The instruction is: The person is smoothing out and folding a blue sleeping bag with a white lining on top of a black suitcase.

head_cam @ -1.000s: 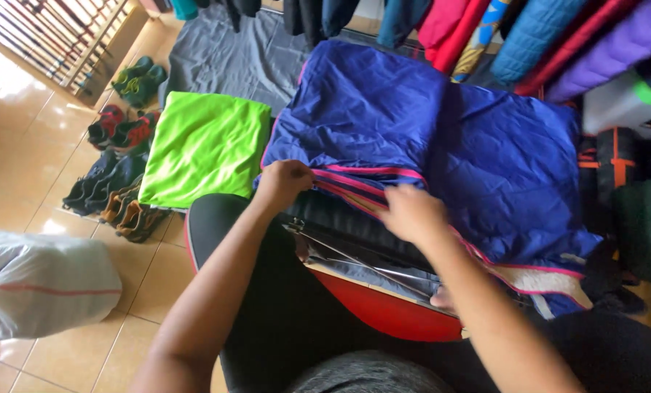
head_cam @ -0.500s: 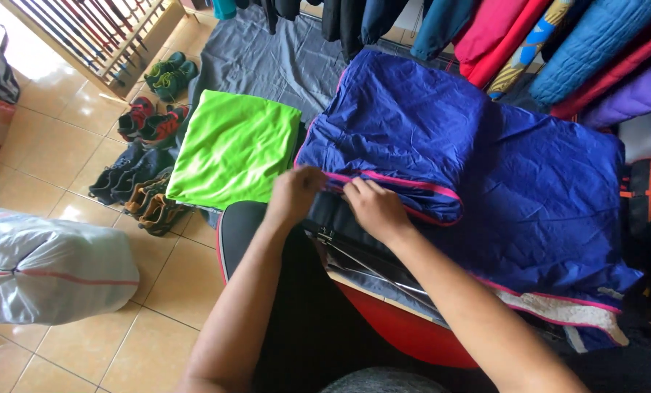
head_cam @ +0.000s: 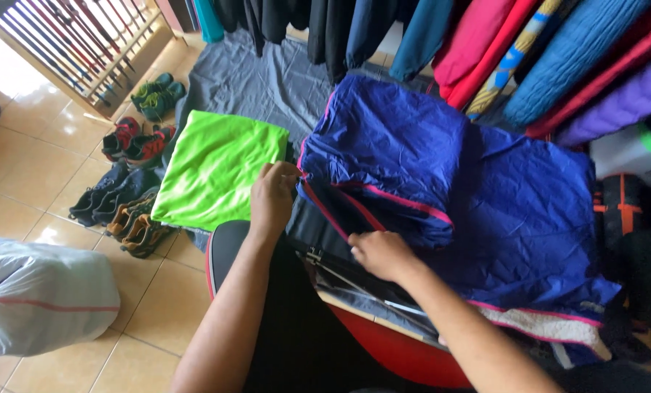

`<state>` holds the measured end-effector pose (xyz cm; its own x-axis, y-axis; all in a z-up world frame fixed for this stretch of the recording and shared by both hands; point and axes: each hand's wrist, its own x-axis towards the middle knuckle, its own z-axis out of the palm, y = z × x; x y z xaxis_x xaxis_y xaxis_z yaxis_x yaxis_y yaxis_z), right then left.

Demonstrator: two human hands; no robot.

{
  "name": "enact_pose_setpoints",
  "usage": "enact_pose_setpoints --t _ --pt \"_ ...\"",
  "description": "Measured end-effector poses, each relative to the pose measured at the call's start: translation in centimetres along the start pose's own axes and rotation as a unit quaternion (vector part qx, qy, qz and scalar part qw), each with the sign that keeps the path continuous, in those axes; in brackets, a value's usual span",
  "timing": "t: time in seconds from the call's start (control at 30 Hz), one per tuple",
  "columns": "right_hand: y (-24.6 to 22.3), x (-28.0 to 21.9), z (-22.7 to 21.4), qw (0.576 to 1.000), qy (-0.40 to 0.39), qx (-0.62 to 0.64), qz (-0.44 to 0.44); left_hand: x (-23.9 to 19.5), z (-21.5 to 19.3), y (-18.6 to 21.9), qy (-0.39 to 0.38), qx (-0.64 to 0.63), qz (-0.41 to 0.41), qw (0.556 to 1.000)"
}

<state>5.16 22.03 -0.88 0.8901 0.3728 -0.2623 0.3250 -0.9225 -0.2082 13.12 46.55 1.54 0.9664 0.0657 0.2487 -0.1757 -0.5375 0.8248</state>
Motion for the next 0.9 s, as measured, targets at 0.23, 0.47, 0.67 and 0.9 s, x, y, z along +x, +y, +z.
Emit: enact_pose_setpoints --t 0.23,0.47,0.67,0.9 --pt "-0.1 4.8 -3.5 0.921 0.338 0.112 -0.158 -0.1 0.0 0.7 -0.002 -0.092 -0.010 0.996" --pt "5.0 11.0 -3.2 0.988 0.131 -0.056 0.061 0.6 1.0 -2.0 -0.052 -0.032 -0.034 0.998" --pt "10.2 11.8 -2.5 0.968 0.213 0.093 0.095 0.3 3.3 -6.8 -0.137 0.042 -0.034 0.989" --pt "23.7 -0.7 -5.4 0.716 0.618 0.251 0.207 0.9 5.0 -10.4 -0.136 0.151 0.021 0.979"
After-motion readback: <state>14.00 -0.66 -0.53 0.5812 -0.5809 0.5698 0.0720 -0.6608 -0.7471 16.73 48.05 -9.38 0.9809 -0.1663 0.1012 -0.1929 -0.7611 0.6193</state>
